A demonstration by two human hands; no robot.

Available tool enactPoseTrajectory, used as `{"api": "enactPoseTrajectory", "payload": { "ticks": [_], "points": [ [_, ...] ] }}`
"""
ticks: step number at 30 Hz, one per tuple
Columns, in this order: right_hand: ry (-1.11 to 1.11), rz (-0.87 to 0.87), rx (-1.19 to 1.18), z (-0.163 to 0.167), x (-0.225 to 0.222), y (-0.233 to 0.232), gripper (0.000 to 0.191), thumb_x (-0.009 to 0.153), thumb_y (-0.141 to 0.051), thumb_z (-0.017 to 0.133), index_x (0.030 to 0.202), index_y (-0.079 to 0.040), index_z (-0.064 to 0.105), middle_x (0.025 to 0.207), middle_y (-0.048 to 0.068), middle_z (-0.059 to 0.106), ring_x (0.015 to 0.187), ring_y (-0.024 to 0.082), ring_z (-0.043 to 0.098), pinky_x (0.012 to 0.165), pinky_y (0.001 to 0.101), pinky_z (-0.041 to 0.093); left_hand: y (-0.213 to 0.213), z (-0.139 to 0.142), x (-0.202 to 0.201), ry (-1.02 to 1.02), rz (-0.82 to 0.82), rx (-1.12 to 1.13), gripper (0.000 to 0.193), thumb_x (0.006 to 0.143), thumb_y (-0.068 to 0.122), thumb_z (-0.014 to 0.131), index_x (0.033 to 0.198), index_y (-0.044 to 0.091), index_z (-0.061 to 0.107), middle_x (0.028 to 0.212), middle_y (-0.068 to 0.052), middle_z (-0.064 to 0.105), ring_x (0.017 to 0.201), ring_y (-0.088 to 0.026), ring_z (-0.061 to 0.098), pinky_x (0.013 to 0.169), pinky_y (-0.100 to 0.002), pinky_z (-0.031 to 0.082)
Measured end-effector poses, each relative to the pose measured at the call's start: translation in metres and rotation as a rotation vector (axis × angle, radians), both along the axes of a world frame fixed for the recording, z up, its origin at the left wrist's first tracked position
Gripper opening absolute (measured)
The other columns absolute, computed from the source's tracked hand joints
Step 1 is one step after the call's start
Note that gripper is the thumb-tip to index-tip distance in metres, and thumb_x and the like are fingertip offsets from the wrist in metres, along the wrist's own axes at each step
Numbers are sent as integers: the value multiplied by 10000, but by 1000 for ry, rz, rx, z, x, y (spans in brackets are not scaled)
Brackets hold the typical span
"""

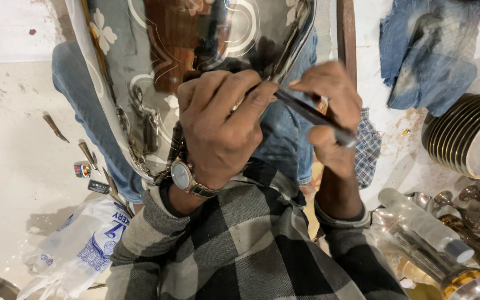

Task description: The person holds a polished metal vessel on their lap and uses a small chisel-like tool to engrave floral patterns into its surface. They rotate the vessel periodically to access different areas while continuing to carve the design.

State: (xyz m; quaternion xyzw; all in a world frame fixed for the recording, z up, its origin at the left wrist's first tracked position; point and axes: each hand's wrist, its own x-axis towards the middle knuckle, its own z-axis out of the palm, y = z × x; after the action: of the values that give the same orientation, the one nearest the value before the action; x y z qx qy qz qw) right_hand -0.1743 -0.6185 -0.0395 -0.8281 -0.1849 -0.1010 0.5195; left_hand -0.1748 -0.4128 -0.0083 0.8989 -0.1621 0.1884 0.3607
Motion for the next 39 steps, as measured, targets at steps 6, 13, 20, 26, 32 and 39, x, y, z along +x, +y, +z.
{"api": "enactPoseTrajectory", "payload": {
  "ticks": [6, 13, 20, 26, 32, 39],
  "points": [
    [28, -44, -96, 47, -16, -3, 233, 1049, -259, 789, 1090, -35, 740, 915, 135, 754, 704, 183, 741, 545, 267, 552, 5, 2, -1, 14, -4, -19, 147, 977, 80, 772, 1124, 88, 785, 1106, 3, 701, 1048, -183, 620, 953, -377, 419],
    [62, 100, -705, 83, -23, -9, 293, 917, -82, 657, 1179, 11, 750, 978, 181, 787, 469, 102, 569, 368, 239, 417, 1, -3, -9, 16, -7, -32, 157, 973, 41, 778, 1122, 91, 778, 1108, 4, 714, 1033, -179, 624, 950, -366, 428],
    [-309, 265, -1101, 69, -18, -4, 274, 968, -200, 579, 1159, -71, 726, 1003, 205, 763, 428, 45, 298, 331, 256, 225, 30, 5, 5, 255, -108, -464, 355, 868, 9, 545, 1146, 79, 754, 1125, -64, 756, 983, -171, 676, 812, -280, 562],
    [-633, 271, -1173, 58, -10, -9, 340, 1047, -215, 471, 1170, -73, 754, 988, 283, 752, 405, 44, 223, 338, 234, 169, 70, -5, 16, 113, 204, -19, 418, 1081, 244, 648, 1471, 161, 521, 1514, -31, 494, 1317, -229, 487, 1148, -394, 407],
    [-842, 327, -1254, 63, -8, -13, 215, 1078, -137, 543, 1040, -58, 739, 972, 341, 751, 388, 70, 218, 347, 246, 146, 72, -1, -3, 220, 213, 119, 502, 1125, 309, 631, 1570, 152, 461, 1630, -47, 310, 1445, -297, 341, 1193, -461, 326],
    [-987, 395, -1290, 71, 3, -23, 333, 1103, -144, 604, 784, -84, 530, 920, 344, 741, 390, 85, 206, 354, 251, 130, 61, 16, 3, 213, 204, 142, 417, 1177, 313, 616, 1540, 128, 525, 1614, -59, 328, 1449, -301, 330, 1204, -462, 309]
  ]
}}
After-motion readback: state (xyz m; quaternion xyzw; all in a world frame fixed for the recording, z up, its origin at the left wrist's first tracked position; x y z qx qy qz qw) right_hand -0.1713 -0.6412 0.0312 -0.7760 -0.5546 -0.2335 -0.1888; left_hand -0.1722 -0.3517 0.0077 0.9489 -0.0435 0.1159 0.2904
